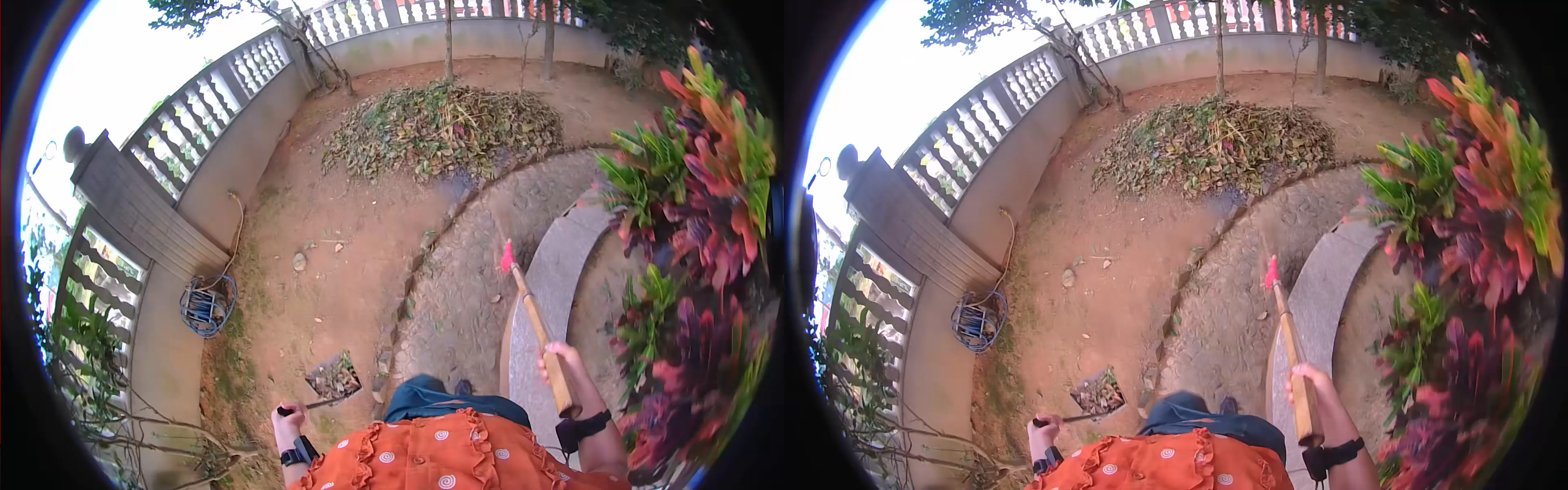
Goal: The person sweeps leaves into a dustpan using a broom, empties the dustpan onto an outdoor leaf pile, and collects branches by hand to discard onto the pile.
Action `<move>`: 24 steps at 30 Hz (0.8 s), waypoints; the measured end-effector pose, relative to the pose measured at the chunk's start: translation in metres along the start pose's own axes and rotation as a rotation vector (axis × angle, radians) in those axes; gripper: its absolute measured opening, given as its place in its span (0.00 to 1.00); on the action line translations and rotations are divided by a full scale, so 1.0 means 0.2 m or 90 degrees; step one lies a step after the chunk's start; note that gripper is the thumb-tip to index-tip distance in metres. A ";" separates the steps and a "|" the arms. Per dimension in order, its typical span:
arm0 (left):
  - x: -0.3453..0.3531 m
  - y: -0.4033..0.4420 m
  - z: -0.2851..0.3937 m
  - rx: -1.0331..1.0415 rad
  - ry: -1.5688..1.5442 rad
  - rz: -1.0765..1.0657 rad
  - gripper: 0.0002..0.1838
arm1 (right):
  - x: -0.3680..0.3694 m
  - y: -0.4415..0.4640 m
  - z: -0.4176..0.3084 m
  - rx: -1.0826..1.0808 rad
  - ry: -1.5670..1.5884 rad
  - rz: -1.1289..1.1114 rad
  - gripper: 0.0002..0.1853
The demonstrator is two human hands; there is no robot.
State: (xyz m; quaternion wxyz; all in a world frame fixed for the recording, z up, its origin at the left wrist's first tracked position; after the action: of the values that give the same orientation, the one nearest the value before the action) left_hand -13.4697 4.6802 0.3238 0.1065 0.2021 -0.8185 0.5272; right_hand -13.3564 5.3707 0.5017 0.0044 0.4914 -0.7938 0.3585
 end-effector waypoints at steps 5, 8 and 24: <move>0.60 0.35 -0.63 0.019 0.099 -0.073 0.05 | 0.02 0.90 -0.48 0.022 0.411 -0.103 0.15; 1.01 0.68 -0.99 0.008 0.109 -0.052 0.06 | 0.10 1.32 -0.81 0.003 0.771 -0.096 0.19; 3.14 2.62 -2.07 -0.050 0.215 0.043 0.07 | 0.36 2.49 -2.02 -0.012 1.020 -0.020 0.28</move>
State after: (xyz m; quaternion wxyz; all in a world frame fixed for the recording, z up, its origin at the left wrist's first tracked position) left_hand -14.2804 5.1077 0.3114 0.2326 0.0784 -0.8153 0.5245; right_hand -13.9233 5.6755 0.5466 0.5820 0.0959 -0.5452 0.5956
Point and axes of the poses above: each hand's wrist, its own y-axis towards the middle knuckle, its own x-axis out of the palm, z = x × y, the point moved 2 cm from there along y, towards the middle knuckle, and after that the axes turned 14 degrees about -x, right-handed, at the moved point
